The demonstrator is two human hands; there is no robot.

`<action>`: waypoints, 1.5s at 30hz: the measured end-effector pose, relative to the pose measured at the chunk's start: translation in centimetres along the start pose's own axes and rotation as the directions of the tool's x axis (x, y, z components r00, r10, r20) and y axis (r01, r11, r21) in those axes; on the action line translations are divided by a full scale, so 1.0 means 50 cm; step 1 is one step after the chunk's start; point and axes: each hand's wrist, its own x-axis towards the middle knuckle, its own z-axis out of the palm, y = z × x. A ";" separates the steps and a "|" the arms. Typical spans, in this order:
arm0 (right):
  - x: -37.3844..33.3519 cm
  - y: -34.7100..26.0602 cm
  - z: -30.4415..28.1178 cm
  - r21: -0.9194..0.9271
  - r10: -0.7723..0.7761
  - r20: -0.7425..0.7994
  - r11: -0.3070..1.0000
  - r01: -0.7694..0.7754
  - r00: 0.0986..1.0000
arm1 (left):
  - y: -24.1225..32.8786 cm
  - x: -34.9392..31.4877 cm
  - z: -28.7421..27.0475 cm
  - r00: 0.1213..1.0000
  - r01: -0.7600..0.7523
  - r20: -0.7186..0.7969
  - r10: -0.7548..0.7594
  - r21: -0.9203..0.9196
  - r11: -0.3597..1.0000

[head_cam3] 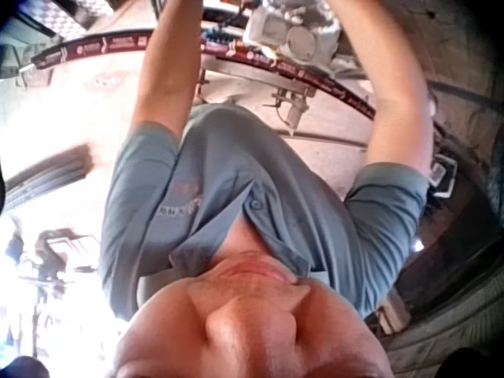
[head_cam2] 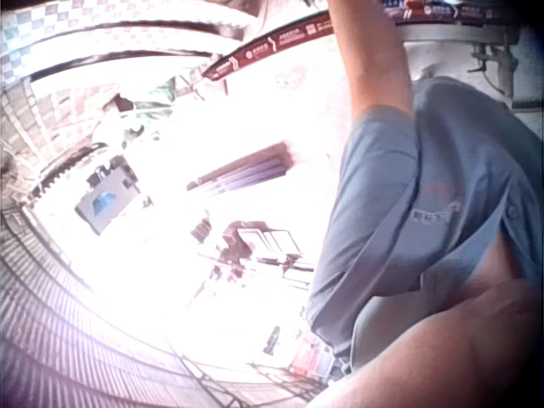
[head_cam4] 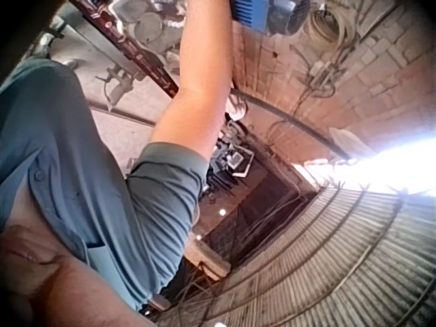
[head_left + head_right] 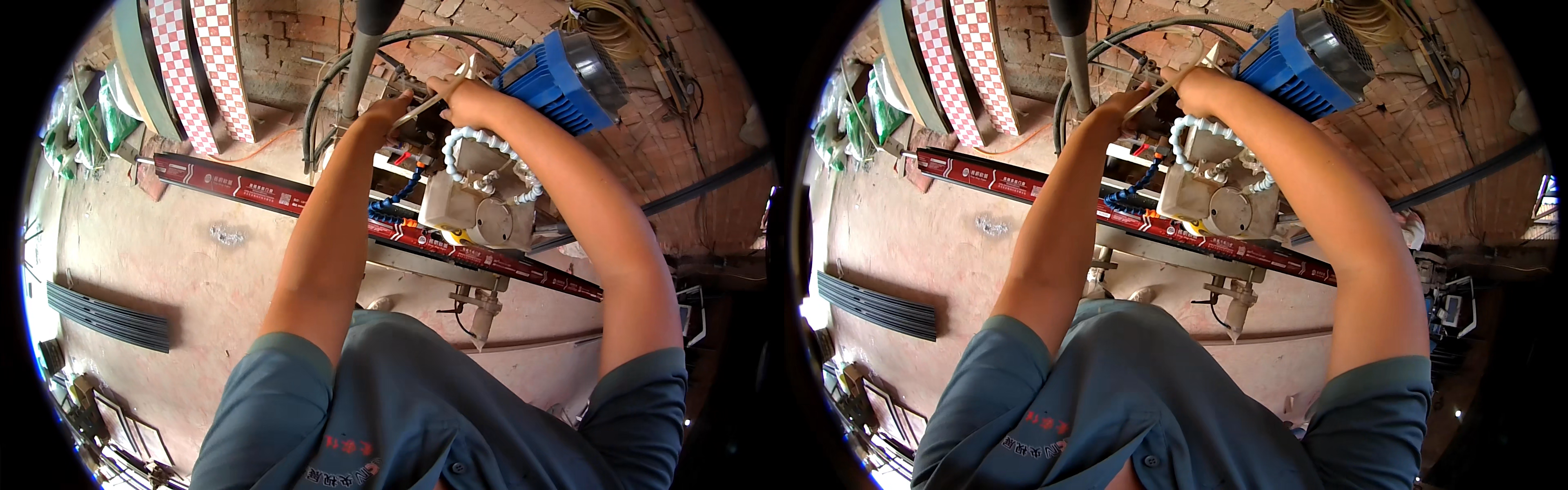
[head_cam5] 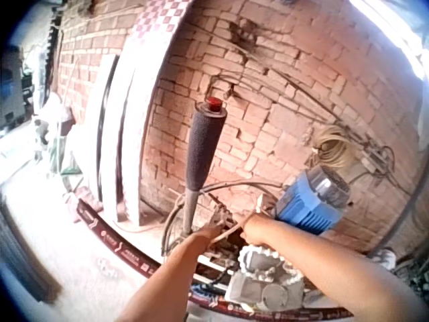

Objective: The person operates a manual metal bending machine to bend a long metal strip. They repeatedly pull the handles to bend the strip, then remove it and place it on a stack of similar strips on the floor.

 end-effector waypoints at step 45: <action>-0.004 0.051 0.057 -0.160 -0.084 -0.173 0.986 0.056 0.981 | 0.088 0.076 0.017 0.965 -0.158 -0.029 0.260 0.730 0.665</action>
